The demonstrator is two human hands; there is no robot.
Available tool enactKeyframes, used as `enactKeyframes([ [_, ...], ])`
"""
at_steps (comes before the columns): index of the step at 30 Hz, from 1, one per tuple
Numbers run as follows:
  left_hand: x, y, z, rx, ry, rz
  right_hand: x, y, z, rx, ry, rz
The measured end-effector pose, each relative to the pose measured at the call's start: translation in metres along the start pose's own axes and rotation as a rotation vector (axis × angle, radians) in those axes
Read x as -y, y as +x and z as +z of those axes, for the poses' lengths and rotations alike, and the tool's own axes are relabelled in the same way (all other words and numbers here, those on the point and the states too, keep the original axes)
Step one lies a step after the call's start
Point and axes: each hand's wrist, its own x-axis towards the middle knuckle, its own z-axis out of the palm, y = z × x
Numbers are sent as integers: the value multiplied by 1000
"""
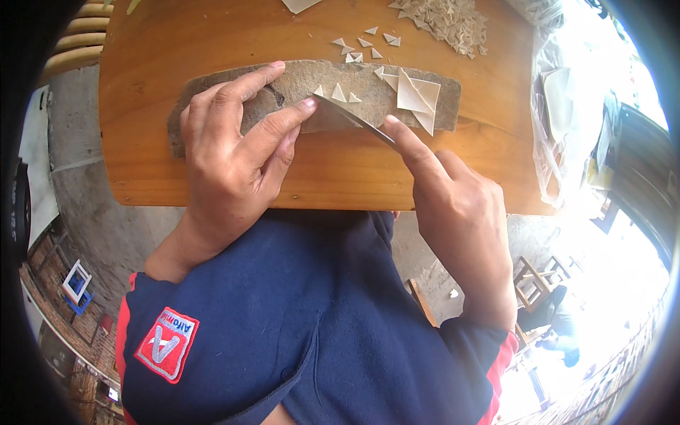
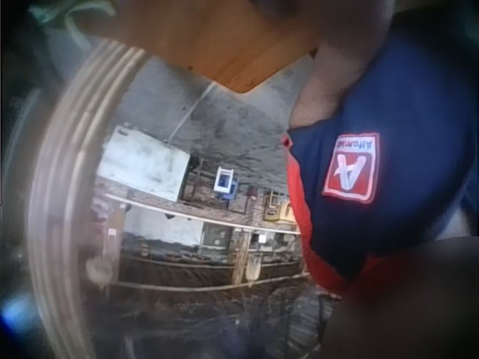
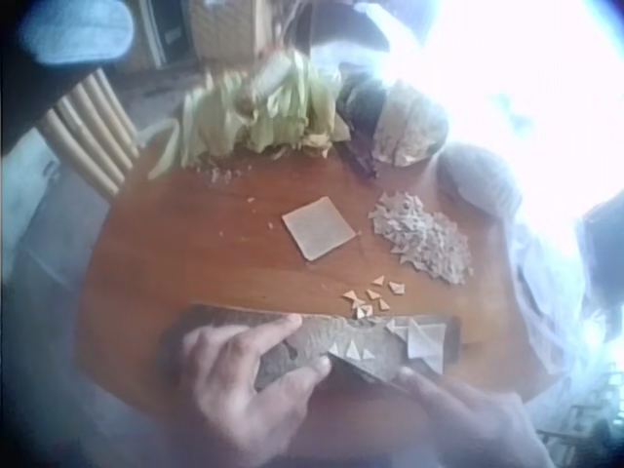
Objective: The person uses a knife to cut small triangular pieces from a flat sheet of material on a wooden table. They repeatedly slice the material and occasionally adjust the pieces with their left hand. The cut pieces accumulate on the table.
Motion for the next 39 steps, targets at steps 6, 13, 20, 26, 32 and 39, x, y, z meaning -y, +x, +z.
enactKeyframes([
  [6,-2,7,1,-4,-45,-32,-1,-19,7,-124,237,95],
  [13,-11,15,1,71,-31,-48,7,-26,8,-44,273,213],
  [20,-11,17,3,76,-36,-37,7,-26,9,-98,305,155],
  [26,-6,15,2,39,-106,11,15,-27,3,-101,251,225],
  [32,-7,12,2,65,-114,7,38,-27,11,-62,326,276],
  [39,-7,12,5,74,-80,17,44,-23,28,-144,305,168],
])
